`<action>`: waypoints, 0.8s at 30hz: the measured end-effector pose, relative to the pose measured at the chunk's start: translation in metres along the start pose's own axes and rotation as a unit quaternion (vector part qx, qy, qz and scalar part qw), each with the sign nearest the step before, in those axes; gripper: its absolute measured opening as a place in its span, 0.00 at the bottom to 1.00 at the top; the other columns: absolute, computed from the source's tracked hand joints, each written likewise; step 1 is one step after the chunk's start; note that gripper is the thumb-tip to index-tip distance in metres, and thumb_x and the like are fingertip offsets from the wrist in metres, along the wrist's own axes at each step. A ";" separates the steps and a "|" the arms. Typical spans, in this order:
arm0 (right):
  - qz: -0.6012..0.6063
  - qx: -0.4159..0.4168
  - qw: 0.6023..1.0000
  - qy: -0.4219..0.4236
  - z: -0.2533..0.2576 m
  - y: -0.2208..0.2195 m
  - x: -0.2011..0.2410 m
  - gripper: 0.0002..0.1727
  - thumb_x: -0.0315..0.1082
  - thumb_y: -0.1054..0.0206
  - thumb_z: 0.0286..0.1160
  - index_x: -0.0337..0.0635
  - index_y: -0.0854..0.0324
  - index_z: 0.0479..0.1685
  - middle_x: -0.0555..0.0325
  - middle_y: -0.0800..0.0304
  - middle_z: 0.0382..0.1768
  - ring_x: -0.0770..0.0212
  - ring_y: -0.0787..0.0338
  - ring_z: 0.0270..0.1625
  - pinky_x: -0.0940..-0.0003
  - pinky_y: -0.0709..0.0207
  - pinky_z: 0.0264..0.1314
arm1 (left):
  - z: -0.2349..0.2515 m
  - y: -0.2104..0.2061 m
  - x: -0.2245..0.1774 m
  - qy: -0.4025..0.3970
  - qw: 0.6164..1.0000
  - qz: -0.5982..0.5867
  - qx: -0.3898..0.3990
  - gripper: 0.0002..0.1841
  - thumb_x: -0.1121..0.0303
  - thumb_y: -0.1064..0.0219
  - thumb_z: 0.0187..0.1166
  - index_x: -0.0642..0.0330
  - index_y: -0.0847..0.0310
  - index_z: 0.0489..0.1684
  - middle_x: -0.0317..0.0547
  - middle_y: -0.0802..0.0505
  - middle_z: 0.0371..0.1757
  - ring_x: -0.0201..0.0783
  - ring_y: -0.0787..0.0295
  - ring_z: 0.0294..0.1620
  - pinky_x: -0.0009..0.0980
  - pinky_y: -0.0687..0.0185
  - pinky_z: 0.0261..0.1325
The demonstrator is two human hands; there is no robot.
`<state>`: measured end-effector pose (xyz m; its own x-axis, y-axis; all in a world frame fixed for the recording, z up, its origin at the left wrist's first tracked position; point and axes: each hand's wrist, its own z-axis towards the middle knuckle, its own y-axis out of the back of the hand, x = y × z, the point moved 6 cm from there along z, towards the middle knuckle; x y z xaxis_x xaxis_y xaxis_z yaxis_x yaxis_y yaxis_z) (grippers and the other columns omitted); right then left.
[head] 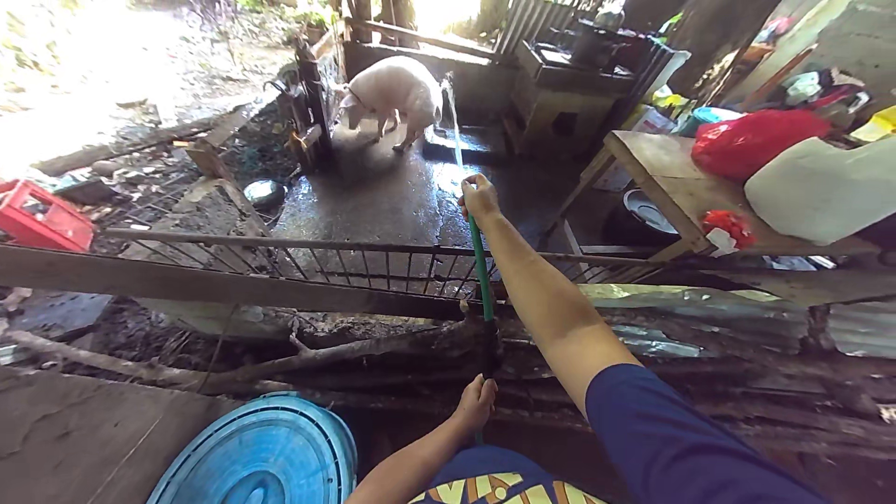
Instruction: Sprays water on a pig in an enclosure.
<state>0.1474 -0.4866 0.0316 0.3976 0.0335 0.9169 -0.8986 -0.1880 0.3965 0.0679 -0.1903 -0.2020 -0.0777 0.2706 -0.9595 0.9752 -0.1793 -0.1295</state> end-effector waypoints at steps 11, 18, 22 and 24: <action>-0.007 0.021 1.000 -0.001 -0.008 -0.008 0.008 0.18 0.40 0.50 0.95 0.40 0.28 0.72 0.53 0.18 0.28 0.65 0.23 0.16 0.69 0.24 0.20 | 0.000 0.000 -0.001 -0.010 1.000 0.006 -0.003 0.21 0.65 0.62 0.94 0.73 0.25 0.54 0.42 0.21 0.30 0.29 0.24 0.29 0.28 0.22 0.40; -0.005 0.045 0.999 0.003 -0.010 -0.023 0.020 0.18 0.41 0.50 0.96 0.41 0.29 0.73 0.54 0.19 0.27 0.66 0.24 0.15 0.71 0.25 0.19 | -0.001 0.004 -0.005 -0.028 0.999 0.003 -0.020 0.21 0.65 0.61 0.93 0.74 0.25 0.53 0.41 0.21 0.30 0.28 0.24 0.28 0.28 0.22 0.40; -0.001 0.052 0.999 0.002 -0.006 -0.030 0.020 0.18 0.41 0.50 0.96 0.41 0.29 0.72 0.55 0.19 0.25 0.66 0.24 0.15 0.71 0.25 0.19 | -0.001 0.006 -0.006 -0.029 0.999 -0.003 -0.024 0.21 0.65 0.61 0.93 0.74 0.25 0.53 0.42 0.21 0.30 0.29 0.24 0.29 0.28 0.22 0.41; -0.008 0.056 0.998 -0.002 -0.005 -0.034 0.019 0.18 0.41 0.50 0.96 0.41 0.28 0.72 0.55 0.19 0.26 0.66 0.23 0.15 0.71 0.24 0.20 | -0.002 0.007 -0.007 -0.029 0.999 -0.007 -0.026 0.21 0.65 0.61 0.93 0.73 0.25 0.53 0.41 0.22 0.29 0.28 0.24 0.28 0.27 0.22 0.40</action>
<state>0.1845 -0.4748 0.0359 0.4129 0.0338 0.9101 -0.8656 -0.2962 0.4037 0.0759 -0.1919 -0.1962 -0.1011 0.2163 -0.9711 0.9835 -0.1255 -0.1304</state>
